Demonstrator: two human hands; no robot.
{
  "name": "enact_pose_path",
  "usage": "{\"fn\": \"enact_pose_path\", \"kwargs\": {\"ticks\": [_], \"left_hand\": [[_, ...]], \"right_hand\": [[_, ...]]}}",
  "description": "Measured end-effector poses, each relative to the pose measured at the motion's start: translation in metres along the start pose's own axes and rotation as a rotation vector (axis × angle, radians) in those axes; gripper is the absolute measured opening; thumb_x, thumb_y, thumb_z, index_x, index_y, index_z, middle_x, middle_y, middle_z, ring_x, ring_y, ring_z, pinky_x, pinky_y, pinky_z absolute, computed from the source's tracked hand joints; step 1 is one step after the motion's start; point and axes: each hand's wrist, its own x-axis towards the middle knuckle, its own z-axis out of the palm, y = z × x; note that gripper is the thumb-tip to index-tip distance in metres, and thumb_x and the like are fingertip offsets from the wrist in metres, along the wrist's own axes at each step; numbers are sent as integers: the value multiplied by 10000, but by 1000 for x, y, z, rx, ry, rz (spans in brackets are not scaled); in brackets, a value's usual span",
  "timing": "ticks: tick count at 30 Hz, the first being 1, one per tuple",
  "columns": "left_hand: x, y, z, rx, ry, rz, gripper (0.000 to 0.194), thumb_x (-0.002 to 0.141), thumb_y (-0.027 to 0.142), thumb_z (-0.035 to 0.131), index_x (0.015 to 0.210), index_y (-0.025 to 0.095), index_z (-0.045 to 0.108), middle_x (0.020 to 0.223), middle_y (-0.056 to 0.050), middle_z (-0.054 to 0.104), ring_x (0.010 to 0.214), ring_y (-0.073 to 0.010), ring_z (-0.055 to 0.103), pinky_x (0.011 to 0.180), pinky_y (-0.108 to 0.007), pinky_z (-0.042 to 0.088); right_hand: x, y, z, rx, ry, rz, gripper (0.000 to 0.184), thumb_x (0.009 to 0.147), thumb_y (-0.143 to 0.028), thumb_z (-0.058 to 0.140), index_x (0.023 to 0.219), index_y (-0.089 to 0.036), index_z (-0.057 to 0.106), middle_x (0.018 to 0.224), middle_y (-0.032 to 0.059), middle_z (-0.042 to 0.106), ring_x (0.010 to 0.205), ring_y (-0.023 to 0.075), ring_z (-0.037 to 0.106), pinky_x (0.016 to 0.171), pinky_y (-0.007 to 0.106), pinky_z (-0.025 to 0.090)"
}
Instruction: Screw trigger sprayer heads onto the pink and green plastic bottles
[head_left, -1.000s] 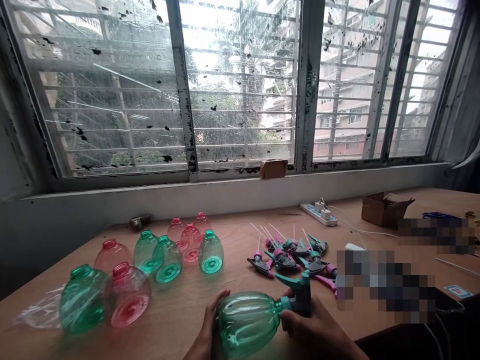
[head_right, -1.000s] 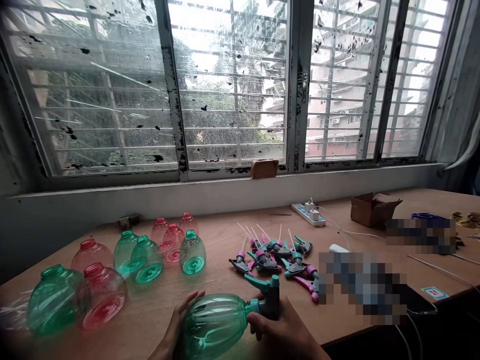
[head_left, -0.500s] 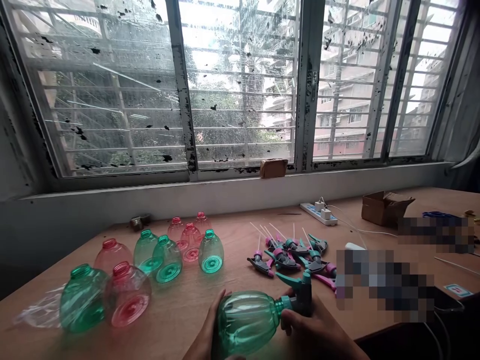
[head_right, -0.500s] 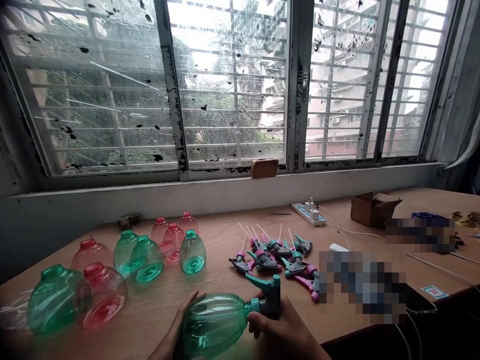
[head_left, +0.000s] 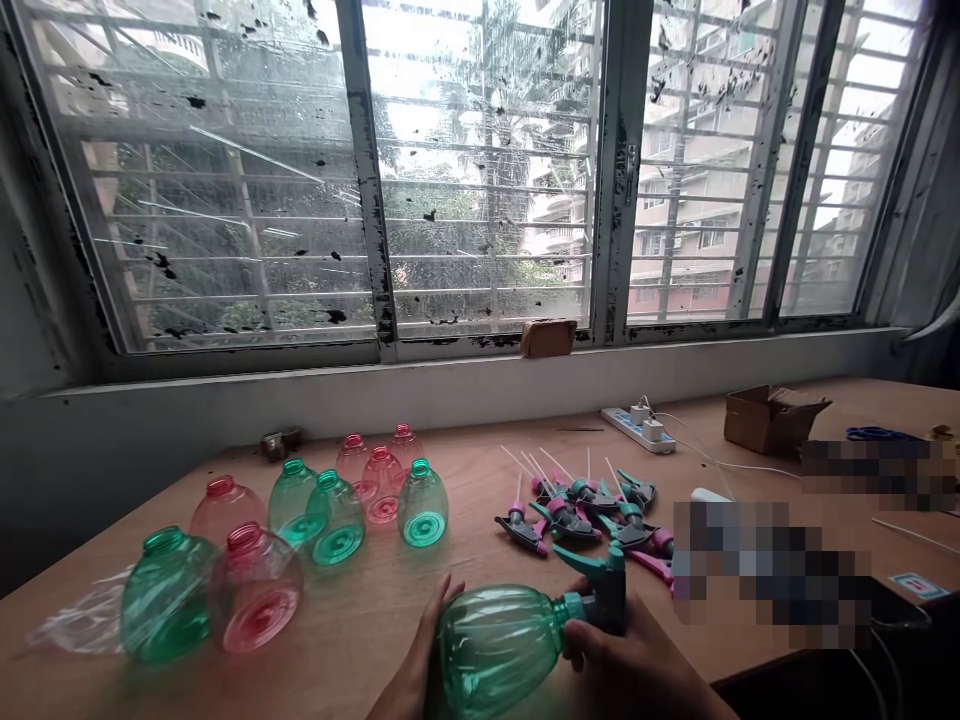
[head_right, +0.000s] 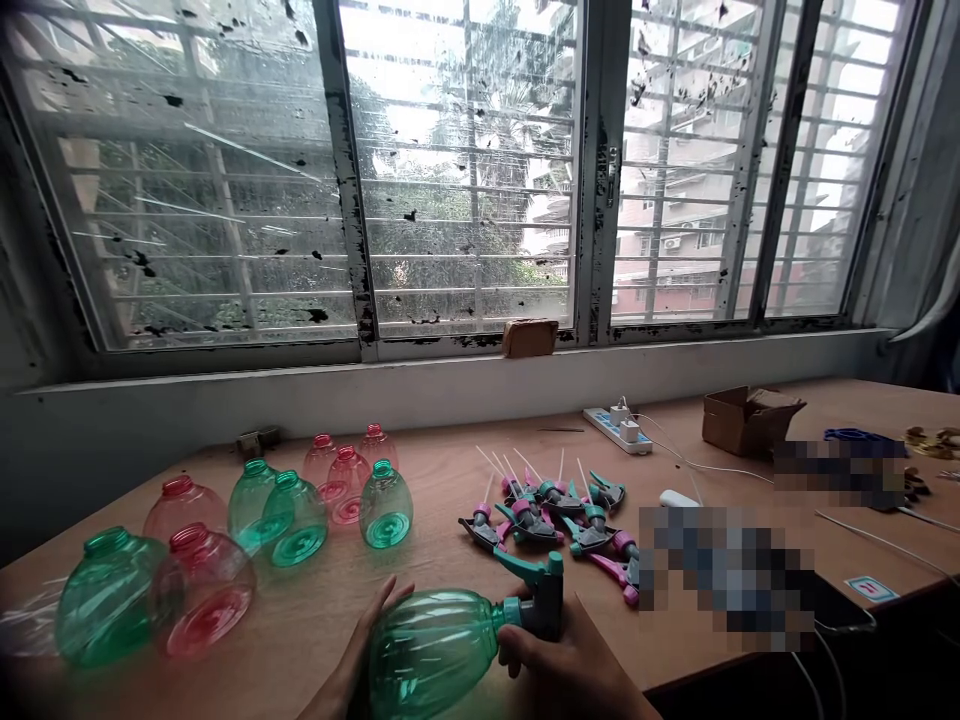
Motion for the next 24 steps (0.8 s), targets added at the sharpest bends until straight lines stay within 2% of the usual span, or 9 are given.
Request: {"fn": "enact_pose_path", "kwargs": {"ticks": [2,4,8,10,13,16,18,20,24], "left_hand": [[0,-1,0,-23,-14,-22,1178,695,762,698,1593,317,79,1670,-109,275,1520,-374,257,1227,-510,250],[1,-1,-1,-34,-29,-19,1202,659,823,665,1593,305,112,1672,-109,268,1524,-384,237,1232,-514,235],[2,1,-3,-20,-7,-50,1030,803,821,482,1585,228,169,1654,-161,302,1531,-356,233,1242,-537,176],[2,5,-3,-27,-1,-64,1048,779,797,562,1586,250,178,1646,-144,330,1525,-360,254,1242,-525,186],[1,11,-2,-30,-7,-62,1117,678,753,721,1579,358,192,1645,-60,351,1519,-371,263,1236,-498,226],[-1,11,-2,-28,-4,-48,1134,658,778,713,1579,362,198,1647,-60,347,1520,-375,259,1233,-507,231],[-3,7,-3,-35,1,-25,1119,706,822,620,1589,285,190,1652,-109,326,1524,-369,250,1241,-511,204],[-3,0,-3,-41,13,-24,990,819,796,497,1584,238,207,1650,-128,326,1524,-343,262,1245,-505,192],[5,-20,1,-106,64,-86,959,807,783,532,1564,255,271,1631,-93,379,1513,-322,300,1252,-435,216]], "right_hand": [[-1,-2,0,-13,-6,11,526,699,-553,866,933,-163,604,636,32,696,573,209,654,566,317,520],[-2,-4,1,-16,-15,18,522,704,-549,865,937,-163,605,644,33,696,580,207,652,572,319,520],[-3,-5,2,-5,-21,13,516,712,-551,860,939,-166,601,644,27,691,578,201,645,572,316,517],[-2,-5,2,-6,-12,16,519,705,-555,862,936,-170,603,638,24,689,572,203,644,569,315,517],[-1,-3,2,-15,-8,7,522,694,-565,862,920,-167,611,617,24,684,553,202,638,557,311,517],[1,1,2,-34,-7,-10,519,695,-577,850,907,-167,614,603,24,676,543,201,633,542,306,513],[1,3,2,-43,0,-11,519,694,-580,847,902,-166,615,596,24,672,537,201,632,532,303,511],[1,5,1,-44,5,-14,520,690,-578,849,902,-164,616,597,29,674,534,203,633,525,302,511],[0,4,0,-33,12,-11,532,676,-579,860,903,-166,613,604,32,684,543,207,642,529,300,513]]}}
